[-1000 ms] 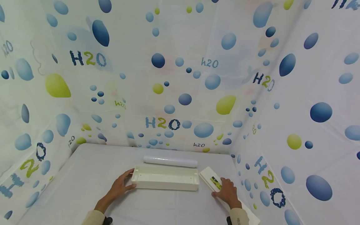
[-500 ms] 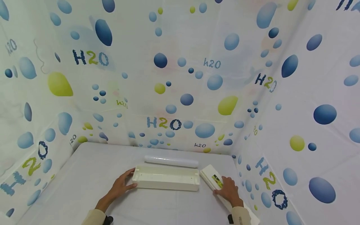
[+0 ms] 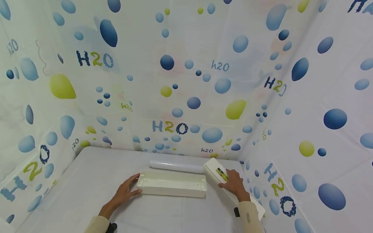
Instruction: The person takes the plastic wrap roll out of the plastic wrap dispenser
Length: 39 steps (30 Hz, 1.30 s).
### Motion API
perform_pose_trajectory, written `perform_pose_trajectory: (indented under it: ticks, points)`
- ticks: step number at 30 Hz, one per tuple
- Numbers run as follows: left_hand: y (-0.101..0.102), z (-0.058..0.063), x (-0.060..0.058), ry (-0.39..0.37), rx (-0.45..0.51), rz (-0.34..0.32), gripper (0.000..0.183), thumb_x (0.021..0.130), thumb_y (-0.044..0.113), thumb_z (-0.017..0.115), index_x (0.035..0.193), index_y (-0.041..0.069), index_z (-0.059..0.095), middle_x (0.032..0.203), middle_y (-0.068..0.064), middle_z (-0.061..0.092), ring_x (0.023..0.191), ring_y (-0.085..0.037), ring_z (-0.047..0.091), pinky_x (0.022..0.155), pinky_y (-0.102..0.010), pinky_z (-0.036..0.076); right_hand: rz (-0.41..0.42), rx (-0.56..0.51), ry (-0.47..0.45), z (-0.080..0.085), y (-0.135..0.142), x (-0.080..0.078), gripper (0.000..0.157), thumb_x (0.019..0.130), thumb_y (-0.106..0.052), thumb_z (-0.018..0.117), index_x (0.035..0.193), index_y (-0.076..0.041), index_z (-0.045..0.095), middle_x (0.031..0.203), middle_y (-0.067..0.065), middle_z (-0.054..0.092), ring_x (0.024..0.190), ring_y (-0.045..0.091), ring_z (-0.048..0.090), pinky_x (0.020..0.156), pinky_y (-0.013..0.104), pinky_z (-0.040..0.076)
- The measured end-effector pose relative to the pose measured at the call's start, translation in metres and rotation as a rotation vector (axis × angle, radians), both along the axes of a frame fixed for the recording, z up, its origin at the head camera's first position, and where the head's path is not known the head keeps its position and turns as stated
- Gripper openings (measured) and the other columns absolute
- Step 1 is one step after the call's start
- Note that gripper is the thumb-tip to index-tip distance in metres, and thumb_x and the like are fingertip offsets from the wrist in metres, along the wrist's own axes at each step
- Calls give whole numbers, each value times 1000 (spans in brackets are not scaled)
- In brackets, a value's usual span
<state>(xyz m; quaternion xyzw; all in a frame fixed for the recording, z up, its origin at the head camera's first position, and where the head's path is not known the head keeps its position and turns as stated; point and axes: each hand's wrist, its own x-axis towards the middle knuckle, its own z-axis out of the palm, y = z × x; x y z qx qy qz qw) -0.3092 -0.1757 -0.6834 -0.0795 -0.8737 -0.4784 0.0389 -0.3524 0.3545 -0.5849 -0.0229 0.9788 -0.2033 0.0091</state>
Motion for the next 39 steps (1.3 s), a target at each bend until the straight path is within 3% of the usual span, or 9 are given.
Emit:
perform_pose_trajectory:
  ticks: [11,16,20,26,39]
  points:
    - [0,3,5,32,9,4,80,89,25,92,156,3,54,157,-24,61,147,-53,53,119,-81,34,173,10,112,48,-39,-23,93,80,-33,95,153,8,54,132,24,66,104,30,60,86,51,54]
    - [-1,5,5,39,13,11,79,88,23,92,155,3,55,156,-24,61,145,-53,54,119,-81,34,246,-48,94,60,-62,-36,95,80,-32,96,157,2,53,140,22,66,113,31,62,96,53,55]
    - [-1,4,3,27,10,1,79,89,23,92,156,4,55,158,-23,60,146,-51,55,120,-80,34,313,-48,74,66,-83,-41,98,79,-36,95,159,2,52,150,24,63,128,39,62,109,63,51]
    - [-2,3,4,0,-14,-4,79,89,24,92,156,5,55,159,-22,60,146,-49,55,119,-80,34,423,-52,68,65,-120,-44,95,77,-35,98,155,-1,57,152,21,63,139,43,59,117,66,48]
    - [-1,0,3,6,0,21,80,88,25,92,156,6,55,159,-21,60,144,-49,56,120,-77,34,639,-49,101,44,-183,-41,94,76,-34,97,154,2,58,145,21,65,128,40,62,111,65,50]
